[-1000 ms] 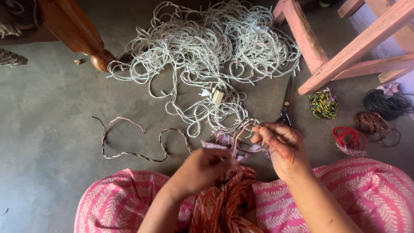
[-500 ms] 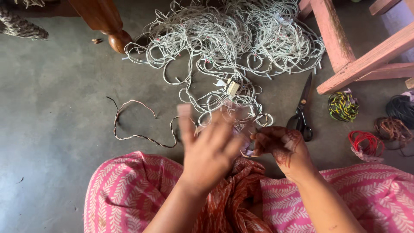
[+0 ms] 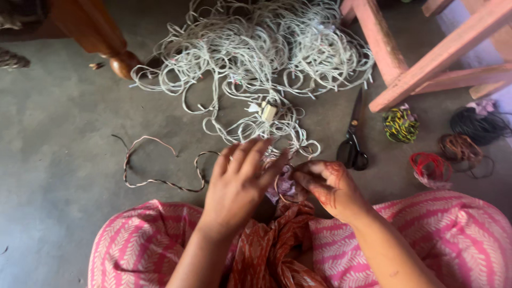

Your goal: The person sits on the floor and manipulates a twisted wire with both hands, twisting and shaping it into a loop. A pair of scissors and a pile of white wires are visible on the floor nearby.

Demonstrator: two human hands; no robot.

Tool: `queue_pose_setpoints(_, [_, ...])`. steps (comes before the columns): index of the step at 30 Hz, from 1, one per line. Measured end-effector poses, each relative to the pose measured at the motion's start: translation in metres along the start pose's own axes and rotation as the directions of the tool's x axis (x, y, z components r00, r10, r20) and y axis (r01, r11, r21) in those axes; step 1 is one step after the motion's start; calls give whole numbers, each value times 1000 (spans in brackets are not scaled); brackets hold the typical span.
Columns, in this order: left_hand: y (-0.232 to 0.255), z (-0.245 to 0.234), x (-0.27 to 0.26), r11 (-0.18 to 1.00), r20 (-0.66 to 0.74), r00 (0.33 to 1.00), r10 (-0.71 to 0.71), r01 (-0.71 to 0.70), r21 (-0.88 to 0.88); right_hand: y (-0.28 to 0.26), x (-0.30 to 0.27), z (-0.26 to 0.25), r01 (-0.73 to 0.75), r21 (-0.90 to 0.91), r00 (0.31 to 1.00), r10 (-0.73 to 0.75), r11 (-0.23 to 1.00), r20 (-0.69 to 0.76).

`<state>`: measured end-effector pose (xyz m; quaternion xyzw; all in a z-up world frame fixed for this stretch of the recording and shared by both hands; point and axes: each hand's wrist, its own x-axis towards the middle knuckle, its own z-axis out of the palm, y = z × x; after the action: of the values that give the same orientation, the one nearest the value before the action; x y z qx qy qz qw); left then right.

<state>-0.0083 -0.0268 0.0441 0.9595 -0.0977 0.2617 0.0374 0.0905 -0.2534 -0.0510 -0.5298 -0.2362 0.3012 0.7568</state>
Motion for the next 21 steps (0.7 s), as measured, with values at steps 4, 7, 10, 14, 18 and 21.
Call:
queue_pose_setpoints(4, [-1, 6, -1, 998, -59, 998, 34, -30, 55, -10, -2, 7, -93, -59, 994, 90, 994, -56])
queue_pose_setpoints(7, [5, 12, -2, 994, -151, 985, 89, -78, 76, -16, 0, 10, -107, 5, 993, 107, 994, -55])
queue_pose_setpoints(10, [13, 13, -4, 992, -178, 976, 129, -126, 28, -20, -1, 10, -107, 3, 990, 107, 994, -91])
queue_pose_setpoints(14, [15, 13, -4, 991, -161, 978, 131, -127, 39, -22, -2, 13, -153, -77, 984, 145, 985, -104])
queue_pose_setpoints(18, [17, 13, -2, 994, -210, 972, 102, -106, -6, -21, -2, 17, -201, -253, 975, 170, 946, -141])
queue_pose_setpoints(21, [17, 16, -5, 996, -211, 974, 84, -87, -7, -14, -4, 13, -134, -302, 991, 121, 944, -61])
